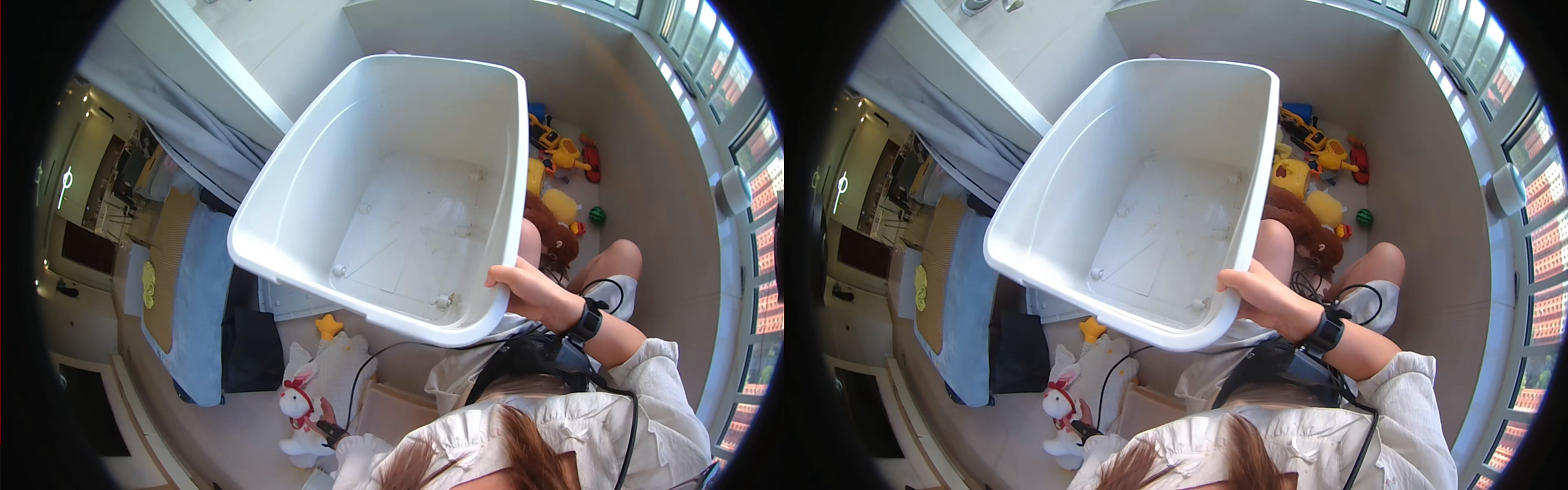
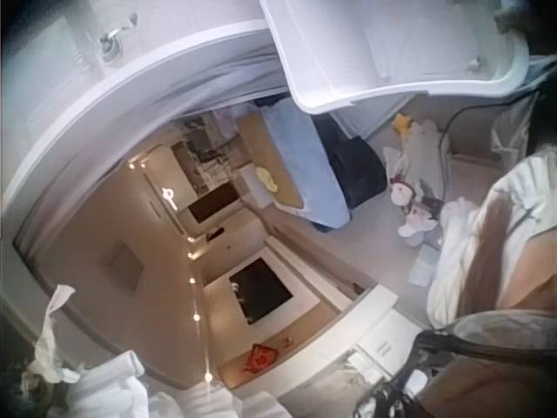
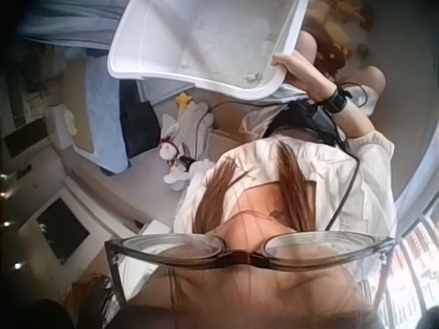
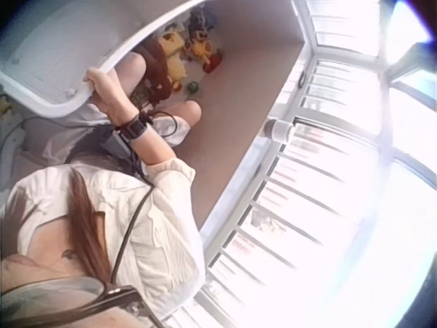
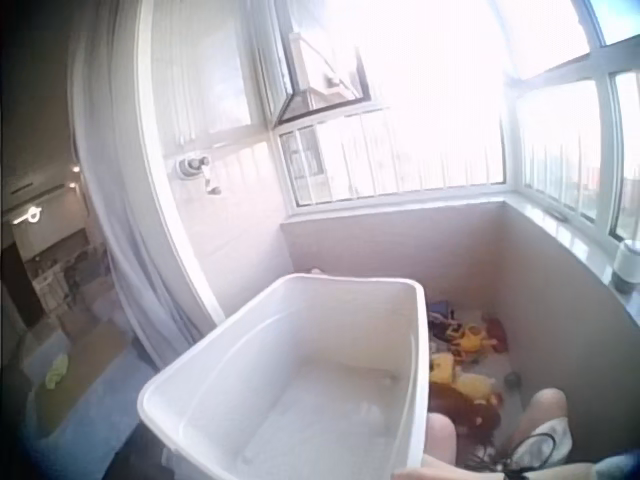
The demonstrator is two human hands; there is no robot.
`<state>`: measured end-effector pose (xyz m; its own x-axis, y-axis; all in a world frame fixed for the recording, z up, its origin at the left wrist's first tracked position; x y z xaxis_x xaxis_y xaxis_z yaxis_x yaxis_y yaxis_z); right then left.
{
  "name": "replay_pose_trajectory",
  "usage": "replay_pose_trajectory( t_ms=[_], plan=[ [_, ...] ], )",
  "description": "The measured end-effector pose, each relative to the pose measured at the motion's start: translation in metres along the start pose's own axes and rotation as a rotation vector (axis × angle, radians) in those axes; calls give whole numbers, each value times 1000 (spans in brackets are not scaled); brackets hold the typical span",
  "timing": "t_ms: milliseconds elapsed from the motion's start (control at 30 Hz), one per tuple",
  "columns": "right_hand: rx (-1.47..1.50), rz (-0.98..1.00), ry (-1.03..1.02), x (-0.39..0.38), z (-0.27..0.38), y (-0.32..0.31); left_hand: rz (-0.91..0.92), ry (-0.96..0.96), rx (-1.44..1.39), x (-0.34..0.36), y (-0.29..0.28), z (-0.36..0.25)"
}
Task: Sorting and organizing various plush and plastic toys into a large bin while sitting on the floor.
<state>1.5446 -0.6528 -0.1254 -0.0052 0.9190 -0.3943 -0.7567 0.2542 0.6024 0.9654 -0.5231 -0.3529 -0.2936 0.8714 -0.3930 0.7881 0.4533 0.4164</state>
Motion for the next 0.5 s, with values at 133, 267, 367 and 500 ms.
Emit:
replay_pose_trajectory(
  t_ms=[133, 267, 367, 500],
  plan=[
    [-10, -13, -16, 18, -31, 10, 446, -269, -21, -43, 124, -1],
    [-48, 29, 85, 32, -66, 25, 1005, -246, 32, -97, 221, -16],
    [-99, 29, 137, 37, -86, 31, 815, -153, 418, -117, 235, -11],
    [-150, 85, 105, 55, -115, 40, 660, -47, 457, -130, 230, 11]
  ],
)
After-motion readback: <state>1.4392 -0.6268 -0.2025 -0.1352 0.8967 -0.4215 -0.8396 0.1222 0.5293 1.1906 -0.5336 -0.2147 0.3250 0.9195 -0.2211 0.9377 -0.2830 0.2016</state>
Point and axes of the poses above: each hand's wrist, its own x-axis towards the middle knuckle, its own y-axis out of the palm, z = x × y, the point moved 4 cm from there along x, towards the middle knuckle, and after that the axes turned 13 degrees about z, right-handed, at the moved point
